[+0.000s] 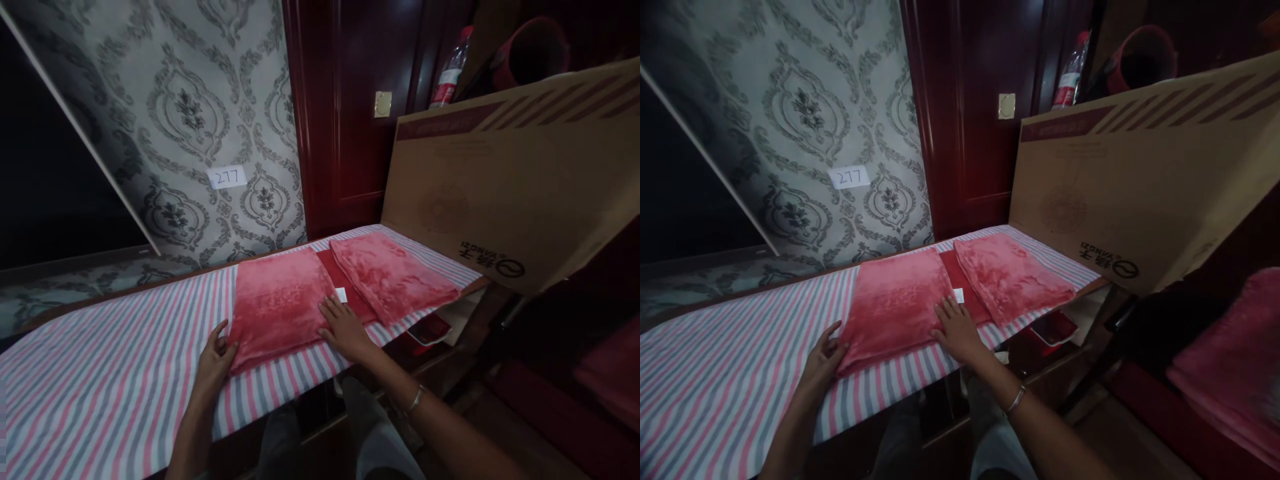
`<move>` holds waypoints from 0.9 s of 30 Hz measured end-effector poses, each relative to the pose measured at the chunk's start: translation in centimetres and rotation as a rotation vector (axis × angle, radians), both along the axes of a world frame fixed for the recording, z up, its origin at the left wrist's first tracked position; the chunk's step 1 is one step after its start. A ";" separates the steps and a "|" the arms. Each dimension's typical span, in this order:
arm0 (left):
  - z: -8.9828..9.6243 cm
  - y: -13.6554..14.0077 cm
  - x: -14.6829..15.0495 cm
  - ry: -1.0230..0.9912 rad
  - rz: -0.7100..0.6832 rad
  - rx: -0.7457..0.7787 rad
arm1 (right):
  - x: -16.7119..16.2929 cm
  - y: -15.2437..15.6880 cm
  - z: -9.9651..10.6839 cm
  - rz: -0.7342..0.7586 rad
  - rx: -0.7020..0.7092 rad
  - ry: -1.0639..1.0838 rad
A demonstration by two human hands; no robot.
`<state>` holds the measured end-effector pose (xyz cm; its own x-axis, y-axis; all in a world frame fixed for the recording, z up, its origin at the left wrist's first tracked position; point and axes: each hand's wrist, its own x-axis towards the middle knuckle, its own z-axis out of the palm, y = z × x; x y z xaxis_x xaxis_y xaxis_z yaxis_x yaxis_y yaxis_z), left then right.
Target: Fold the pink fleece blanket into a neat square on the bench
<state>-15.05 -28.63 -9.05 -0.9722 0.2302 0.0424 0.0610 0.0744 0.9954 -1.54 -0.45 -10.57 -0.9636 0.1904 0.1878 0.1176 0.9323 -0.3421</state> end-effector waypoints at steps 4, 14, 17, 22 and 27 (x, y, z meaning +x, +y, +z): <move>-0.5 -0.2 -0.1 0.044 0.035 0.001 | 0.0 0.1 1.5 -0.025 -0.027 0.021; 3.4 3.7 -3.1 0.767 -0.085 -0.747 | -2.8 -1.7 1.2 0.012 0.106 0.074; 2.7 6.2 -3.8 0.751 -0.233 -1.079 | -2.8 -1.7 -0.2 0.009 0.111 0.078; 0.4 6.6 -4.3 0.711 -0.226 -1.268 | -2.6 -1.5 -0.6 0.022 0.083 0.099; 3.2 7.2 -5.0 0.647 -0.299 -1.250 | -2.6 -1.8 -0.4 0.018 0.047 0.113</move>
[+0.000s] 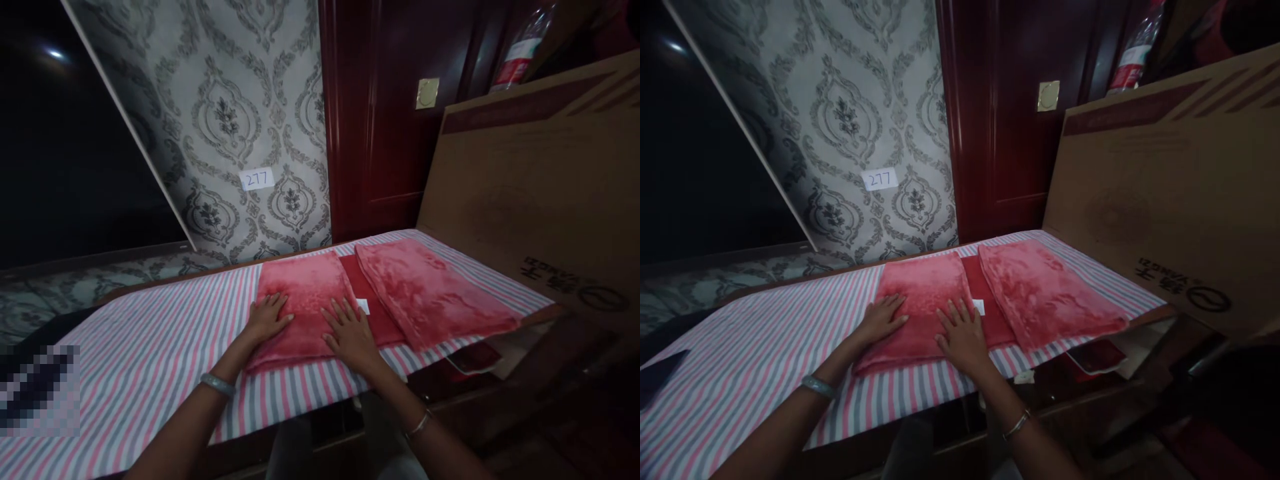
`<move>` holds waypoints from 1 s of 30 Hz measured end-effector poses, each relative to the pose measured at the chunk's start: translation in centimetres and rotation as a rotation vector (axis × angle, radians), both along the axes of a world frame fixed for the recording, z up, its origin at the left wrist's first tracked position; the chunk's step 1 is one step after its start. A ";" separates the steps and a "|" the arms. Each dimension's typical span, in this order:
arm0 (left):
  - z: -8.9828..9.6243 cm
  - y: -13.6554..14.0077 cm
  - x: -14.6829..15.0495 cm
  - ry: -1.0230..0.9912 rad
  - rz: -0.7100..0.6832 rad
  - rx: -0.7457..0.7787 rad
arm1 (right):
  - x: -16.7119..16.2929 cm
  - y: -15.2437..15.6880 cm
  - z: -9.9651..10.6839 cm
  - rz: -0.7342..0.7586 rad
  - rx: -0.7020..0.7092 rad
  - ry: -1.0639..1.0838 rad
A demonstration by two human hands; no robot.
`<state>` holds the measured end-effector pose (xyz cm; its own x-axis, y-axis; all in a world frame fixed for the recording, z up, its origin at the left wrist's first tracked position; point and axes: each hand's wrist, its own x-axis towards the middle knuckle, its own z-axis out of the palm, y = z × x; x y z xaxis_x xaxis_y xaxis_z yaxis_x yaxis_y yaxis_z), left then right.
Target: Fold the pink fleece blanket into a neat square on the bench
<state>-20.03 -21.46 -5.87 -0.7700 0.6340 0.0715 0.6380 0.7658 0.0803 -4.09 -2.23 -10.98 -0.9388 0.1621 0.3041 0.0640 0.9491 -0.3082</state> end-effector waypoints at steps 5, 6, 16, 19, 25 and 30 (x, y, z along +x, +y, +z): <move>2.7 6.4 -1.0 0.006 -0.224 0.064 | -0.1 -0.1 -0.4 -0.002 -0.029 0.052; 2.7 8.0 -1.3 -0.032 -0.245 0.046 | -0.1 -0.1 -0.6 0.001 -0.033 0.063; 0.9 19.3 -7.9 -0.095 -0.147 -0.039 | -0.1 0.0 -0.8 0.034 -0.108 0.096; -0.4 20.1 -8.7 -0.099 -0.193 -0.070 | -0.1 -0.1 -1.0 0.041 -0.140 0.093; -2.1 19.7 -9.4 -0.010 -0.215 -0.059 | 0.0 0.0 -1.1 0.046 -0.199 0.064; -2.3 20.0 -9.4 0.021 -0.202 -0.049 | 0.3 -0.4 -0.7 0.062 -0.192 0.051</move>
